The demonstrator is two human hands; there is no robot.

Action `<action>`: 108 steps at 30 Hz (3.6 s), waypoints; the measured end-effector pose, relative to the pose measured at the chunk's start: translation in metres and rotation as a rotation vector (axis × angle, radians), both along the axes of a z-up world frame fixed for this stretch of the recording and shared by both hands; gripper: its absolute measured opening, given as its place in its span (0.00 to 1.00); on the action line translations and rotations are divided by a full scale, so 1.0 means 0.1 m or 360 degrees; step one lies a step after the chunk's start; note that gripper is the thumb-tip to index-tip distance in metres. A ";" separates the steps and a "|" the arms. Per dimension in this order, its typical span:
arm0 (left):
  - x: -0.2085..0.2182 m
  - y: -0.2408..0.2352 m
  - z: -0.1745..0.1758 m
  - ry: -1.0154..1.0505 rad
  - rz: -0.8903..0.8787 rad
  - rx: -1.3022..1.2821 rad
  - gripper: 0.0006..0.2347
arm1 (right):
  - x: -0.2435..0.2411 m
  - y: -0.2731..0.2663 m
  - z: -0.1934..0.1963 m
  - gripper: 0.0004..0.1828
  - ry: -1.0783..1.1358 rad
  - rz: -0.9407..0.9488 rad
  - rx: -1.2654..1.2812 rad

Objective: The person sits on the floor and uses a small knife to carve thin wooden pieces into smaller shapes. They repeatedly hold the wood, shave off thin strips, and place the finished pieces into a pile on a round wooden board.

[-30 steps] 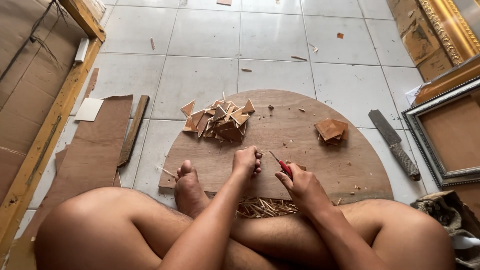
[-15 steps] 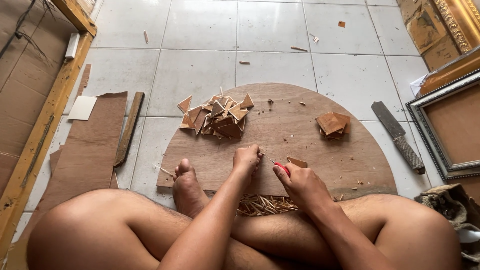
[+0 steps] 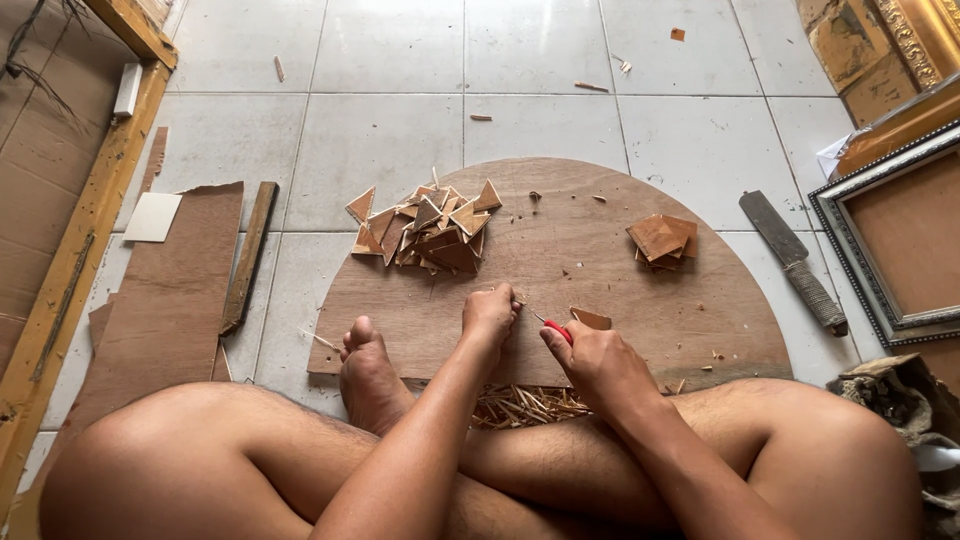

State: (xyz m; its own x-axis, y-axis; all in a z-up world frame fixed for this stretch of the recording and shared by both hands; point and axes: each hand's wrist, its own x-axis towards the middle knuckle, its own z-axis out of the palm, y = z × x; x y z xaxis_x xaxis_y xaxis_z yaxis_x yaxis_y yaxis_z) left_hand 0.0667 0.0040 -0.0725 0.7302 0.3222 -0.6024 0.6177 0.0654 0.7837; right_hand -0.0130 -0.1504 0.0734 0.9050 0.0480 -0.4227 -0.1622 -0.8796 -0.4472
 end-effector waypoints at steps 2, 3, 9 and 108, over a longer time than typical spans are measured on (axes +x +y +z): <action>0.00 0.00 0.00 0.0006 0.0007 0.0021 0.11 | 0.03 -0.02 -0.09 0.35 0.0012 0.0006 -0.0009; 0.00 0.01 0.00 0.0012 0.0016 0.0042 0.11 | 0.04 -0.03 -0.14 0.35 0.0024 0.0014 -0.0017; 0.00 0.05 -0.04 0.0023 -0.0098 0.0169 0.11 | 0.11 0.00 -0.24 0.36 0.0004 0.0065 -0.0024; -0.12 -0.04 0.16 0.0095 0.0022 -0.0335 0.10 | -0.03 0.02 0.11 0.35 0.0081 -0.0070 -0.0166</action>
